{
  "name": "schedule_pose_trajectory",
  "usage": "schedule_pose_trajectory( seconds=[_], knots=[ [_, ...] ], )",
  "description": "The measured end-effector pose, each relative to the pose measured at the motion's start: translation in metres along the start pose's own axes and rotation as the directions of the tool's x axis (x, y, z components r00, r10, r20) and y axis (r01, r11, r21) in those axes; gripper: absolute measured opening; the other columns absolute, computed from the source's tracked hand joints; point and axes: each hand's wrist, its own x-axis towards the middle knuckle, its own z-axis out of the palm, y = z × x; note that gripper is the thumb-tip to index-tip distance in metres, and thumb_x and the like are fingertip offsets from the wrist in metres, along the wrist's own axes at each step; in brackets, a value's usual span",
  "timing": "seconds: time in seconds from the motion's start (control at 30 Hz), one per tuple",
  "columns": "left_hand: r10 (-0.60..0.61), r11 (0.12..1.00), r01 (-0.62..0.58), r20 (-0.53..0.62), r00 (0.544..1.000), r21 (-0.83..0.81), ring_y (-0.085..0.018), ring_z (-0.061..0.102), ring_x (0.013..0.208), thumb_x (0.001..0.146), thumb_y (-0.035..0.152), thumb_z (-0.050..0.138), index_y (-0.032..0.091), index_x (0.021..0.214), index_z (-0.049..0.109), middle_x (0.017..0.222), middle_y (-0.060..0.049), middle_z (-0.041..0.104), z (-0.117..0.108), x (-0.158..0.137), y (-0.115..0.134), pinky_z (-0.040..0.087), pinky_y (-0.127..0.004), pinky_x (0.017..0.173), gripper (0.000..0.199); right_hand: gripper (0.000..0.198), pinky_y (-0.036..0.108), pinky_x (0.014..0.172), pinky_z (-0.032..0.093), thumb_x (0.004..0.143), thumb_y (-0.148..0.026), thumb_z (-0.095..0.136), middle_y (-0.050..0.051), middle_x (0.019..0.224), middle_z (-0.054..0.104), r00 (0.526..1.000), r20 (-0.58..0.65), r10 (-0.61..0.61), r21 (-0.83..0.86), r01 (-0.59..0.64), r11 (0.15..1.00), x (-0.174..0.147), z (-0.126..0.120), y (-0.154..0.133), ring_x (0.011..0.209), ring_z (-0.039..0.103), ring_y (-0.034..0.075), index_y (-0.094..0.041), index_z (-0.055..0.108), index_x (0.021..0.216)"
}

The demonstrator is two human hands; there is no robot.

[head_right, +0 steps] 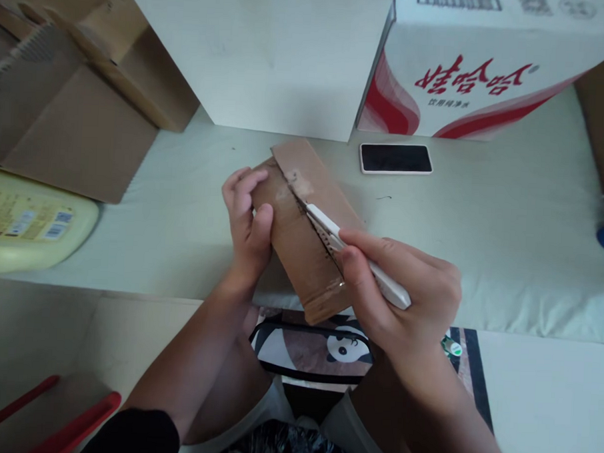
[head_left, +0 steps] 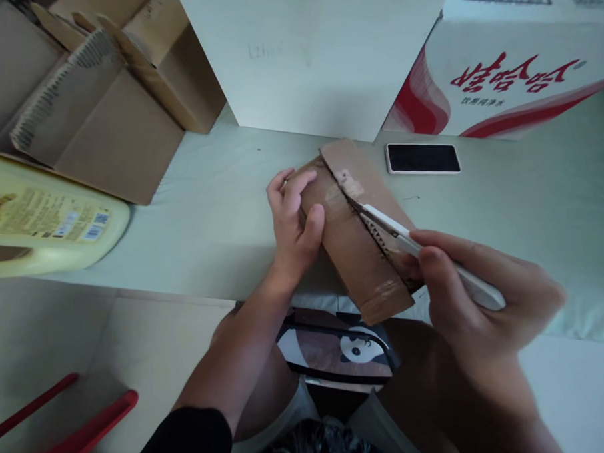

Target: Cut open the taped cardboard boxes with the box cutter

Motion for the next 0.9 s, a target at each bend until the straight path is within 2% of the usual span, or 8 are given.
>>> schedule_pose_trajectory(
  seconds=[0.23,0.4,0.5,0.6,0.7,0.77,0.9],
  knots=[
    [0.037,0.999,-0.037,-0.025,0.999,-0.011,-0.029,0.051,0.141,0.108,0.055,0.045,0.030,0.138,0.059,0.140,-0.009,0.062,-0.002,0.000,-0.001,0.041,-0.053,0.123,0.042,0.011,0.029,0.050,0.052,0.097,-0.028,0.073,0.000,0.073,0.079,1.000,0.011,-0.015,0.037,0.015,0.999,0.000,-0.001,0.001,0.056,0.069,0.015,-0.027,0.084,0.096],
    [-0.076,0.981,0.058,-0.086,0.993,-0.187,-0.031,0.052,0.144,0.102,0.070,0.049,0.034,0.145,0.052,0.147,-0.008,0.057,-0.003,0.002,-0.006,0.041,-0.052,0.125,0.057,0.014,0.029,0.053,0.056,0.098,-0.032,0.073,0.000,0.074,0.080,0.999,-0.013,0.037,0.211,-0.033,0.977,-0.004,-0.002,0.003,0.057,0.070,0.015,-0.027,0.086,0.095],
    [-0.167,0.923,0.131,-0.069,0.984,-0.361,-0.031,0.056,0.142,0.100,0.073,0.049,0.034,0.145,0.054,0.147,-0.007,0.058,-0.003,0.005,-0.010,0.045,-0.050,0.121,0.060,0.015,0.026,0.049,0.052,0.097,-0.034,0.074,0.000,0.071,0.079,0.999,-0.016,0.049,0.313,-0.041,0.949,-0.006,-0.001,0.006,0.055,0.068,0.014,-0.027,0.087,0.095],
    [-0.274,0.816,0.236,0.006,0.962,-0.527,-0.029,0.064,0.128,0.099,0.076,0.050,0.031,0.133,0.061,0.136,-0.007,0.064,-0.006,0.009,-0.016,0.052,-0.044,0.111,0.058,0.015,0.025,0.048,0.051,0.097,-0.033,0.074,-0.002,0.068,0.077,0.997,0.006,0.081,0.362,-0.077,0.929,-0.006,0.000,0.009,0.051,0.064,0.012,-0.027,0.087,0.095],
    [-0.326,0.748,0.310,0.081,0.942,-0.587,-0.025,0.070,0.112,0.092,0.078,0.062,0.028,0.123,0.063,0.123,-0.007,0.066,-0.010,0.014,-0.017,0.057,-0.038,0.097,0.059,0.016,0.025,0.048,0.050,0.098,-0.034,0.073,-0.002,0.066,0.075,0.995,0.020,0.100,0.363,-0.100,0.927,-0.005,-0.001,0.012,0.048,0.060,0.011,-0.027,0.086,0.093],
    [-0.309,0.768,0.293,0.072,0.948,-0.570,-0.024,0.070,0.110,0.087,0.078,0.068,0.028,0.119,0.061,0.118,-0.007,0.066,-0.012,0.017,-0.014,0.058,-0.037,0.096,0.060,0.016,0.025,0.048,0.049,0.098,-0.035,0.073,-0.002,0.066,0.074,0.993,0.024,0.111,0.341,-0.113,0.933,-0.005,-0.001,0.012,0.048,0.060,0.011,-0.027,0.086,0.092],
    [-0.263,0.842,0.249,0.039,0.964,-0.479,-0.027,0.069,0.119,0.079,0.085,0.071,0.031,0.119,0.057,0.115,-0.006,0.066,-0.013,0.020,-0.008,0.056,-0.040,0.104,0.068,0.016,0.025,0.048,0.049,0.098,-0.036,0.073,-0.002,0.067,0.073,0.991,0.021,0.130,0.293,-0.130,0.947,-0.007,0.001,0.010,0.053,0.063,0.012,-0.027,0.085,0.092]
  ],
)
